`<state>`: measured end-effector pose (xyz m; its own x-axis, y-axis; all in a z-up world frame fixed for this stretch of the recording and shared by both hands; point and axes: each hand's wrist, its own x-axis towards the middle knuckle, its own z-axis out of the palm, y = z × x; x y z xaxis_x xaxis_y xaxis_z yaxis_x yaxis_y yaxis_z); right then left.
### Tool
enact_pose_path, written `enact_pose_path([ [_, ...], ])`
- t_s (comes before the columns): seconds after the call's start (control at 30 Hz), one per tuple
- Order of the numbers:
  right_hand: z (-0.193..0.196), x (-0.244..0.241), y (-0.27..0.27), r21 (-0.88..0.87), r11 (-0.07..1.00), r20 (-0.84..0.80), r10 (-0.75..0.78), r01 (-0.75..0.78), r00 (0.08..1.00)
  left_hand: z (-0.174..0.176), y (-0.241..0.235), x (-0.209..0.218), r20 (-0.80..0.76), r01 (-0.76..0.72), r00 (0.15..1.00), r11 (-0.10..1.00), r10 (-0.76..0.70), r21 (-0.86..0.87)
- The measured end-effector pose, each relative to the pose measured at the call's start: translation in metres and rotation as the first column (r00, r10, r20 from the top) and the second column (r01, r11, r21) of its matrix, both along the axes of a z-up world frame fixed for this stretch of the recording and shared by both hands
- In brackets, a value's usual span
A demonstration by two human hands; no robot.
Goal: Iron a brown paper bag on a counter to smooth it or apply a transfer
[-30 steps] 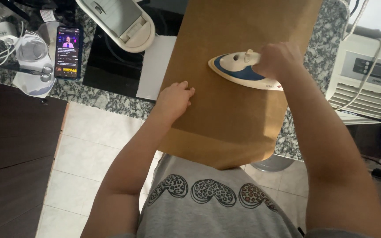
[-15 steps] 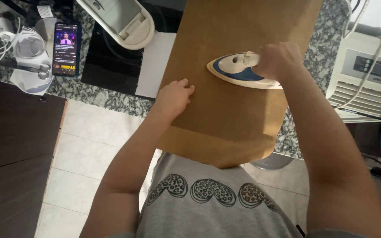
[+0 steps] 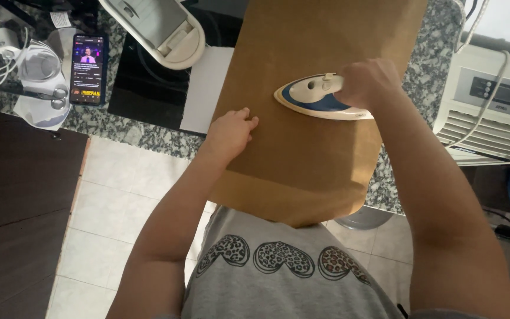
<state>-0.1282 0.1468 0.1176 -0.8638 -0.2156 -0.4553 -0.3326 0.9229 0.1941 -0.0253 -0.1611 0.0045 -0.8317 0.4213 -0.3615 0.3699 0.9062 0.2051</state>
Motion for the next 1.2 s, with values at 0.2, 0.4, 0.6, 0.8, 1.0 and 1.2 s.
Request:
enact_pose_path([
  [0.2, -0.002, -0.002, -0.001, 0.001, 1.0, 0.009, -0.012, 0.012, 1.0, 0.012, 0.003, -0.003, 0.122, -0.01, 0.992, 0.999, 0.015, -0.043],
  [0.4, 0.016, 0.006, -0.01, 0.014, 0.999, 0.011, -0.041, 0.041, 0.999, 0.027, 0.003, 0.001, 0.035, -0.024, 0.999, 0.999, 0.023, 0.023],
  [0.6, 0.01, 0.011, 0.0, -0.162, 0.987, -0.067, -0.038, 0.026, 0.997, 0.03, 0.006, 0.008, 0.021, -0.104, 0.994, 0.994, 0.103, 0.026],
  [0.8, 0.006, 0.01, -0.005, -0.075, 0.995, -0.06, -0.069, 0.065, 0.996, 0.015, 0.007, 0.005, 0.003, -0.123, 0.992, 0.992, 0.123, 0.039],
  [1.0, 0.011, 0.01, -0.008, -0.096, 0.99, -0.012, -0.105, 0.104, 0.994, 0.035, 0.009, 0.0, 0.055, -0.037, 0.998, 0.999, 0.036, 0.007],
  [1.2, 0.01, 0.012, -0.009, -0.086, 0.99, -0.007, -0.114, 0.113, 0.993, 0.029, 0.007, 0.0, 0.028, -0.022, 0.999, 1.0, 0.022, -0.004],
])
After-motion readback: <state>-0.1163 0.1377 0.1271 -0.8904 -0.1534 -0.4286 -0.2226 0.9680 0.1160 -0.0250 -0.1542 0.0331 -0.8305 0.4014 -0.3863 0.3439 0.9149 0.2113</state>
